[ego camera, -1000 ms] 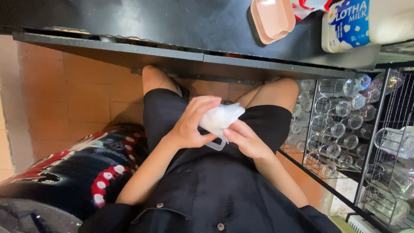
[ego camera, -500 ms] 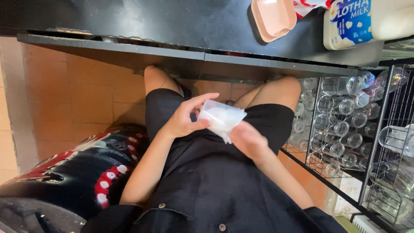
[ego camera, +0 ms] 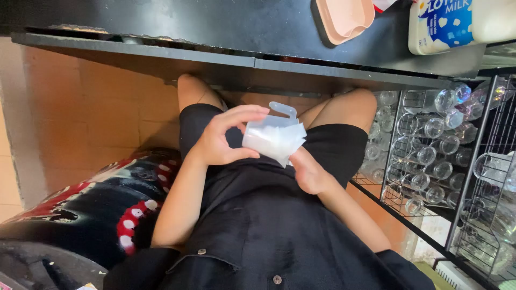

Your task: Wiping the inside and outside of a plastic measuring cup with a paper towel at a service counter.

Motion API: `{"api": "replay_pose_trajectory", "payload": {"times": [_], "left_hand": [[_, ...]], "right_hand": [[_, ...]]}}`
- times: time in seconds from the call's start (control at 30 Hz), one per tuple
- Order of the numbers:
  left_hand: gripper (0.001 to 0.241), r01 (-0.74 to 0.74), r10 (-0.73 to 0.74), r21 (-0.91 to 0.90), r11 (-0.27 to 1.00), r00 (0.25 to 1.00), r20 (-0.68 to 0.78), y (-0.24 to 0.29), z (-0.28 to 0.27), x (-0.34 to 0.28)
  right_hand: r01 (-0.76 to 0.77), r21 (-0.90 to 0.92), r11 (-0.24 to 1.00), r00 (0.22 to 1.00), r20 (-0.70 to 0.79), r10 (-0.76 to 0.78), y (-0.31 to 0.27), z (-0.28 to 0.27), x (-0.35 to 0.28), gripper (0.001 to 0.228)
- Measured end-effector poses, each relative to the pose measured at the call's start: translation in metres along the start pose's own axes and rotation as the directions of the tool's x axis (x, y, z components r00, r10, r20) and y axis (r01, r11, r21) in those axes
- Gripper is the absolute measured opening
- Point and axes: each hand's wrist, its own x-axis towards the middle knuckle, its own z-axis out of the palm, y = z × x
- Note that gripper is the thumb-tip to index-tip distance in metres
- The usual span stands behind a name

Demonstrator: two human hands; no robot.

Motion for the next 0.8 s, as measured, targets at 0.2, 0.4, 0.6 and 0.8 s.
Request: {"api": "replay_pose_trajectory", "payload": {"times": [0.2, 0.4, 0.6, 0.8], "left_hand": [[0.063, 0.138, -0.151, -0.300, 0.944, 0.988, -0.020, -0.020, 0.005, -0.005], [0.062, 0.313, -0.337, -0.219, 0.924, 0.938, -0.084, -0.012, 0.012, -0.003], [0.064, 0.245, -0.258, -0.100, 0.964, 0.955, -0.148, -0.014, 0.005, -0.008], [0.066, 0.158, -0.263, -0.415, 0.896, 0.942, -0.208, -0.026, -0.006, -0.007]], "right_hand": [[0.247, -0.757, 0.604, 0.967, 0.237, -0.099, -0.029, -0.013, 0.028, 0.083], [0.179, -0.793, 0.582, 0.983, 0.168, -0.075, -0.011, -0.016, 0.027, 0.062], [-0.056, 0.048, 0.997, 0.985, -0.163, 0.063, 0.052, -0.017, -0.014, 0.054], [0.197, 0.432, 0.880, 0.825, -0.558, 0.089, 0.084, -0.028, -0.020, 0.038]]}}
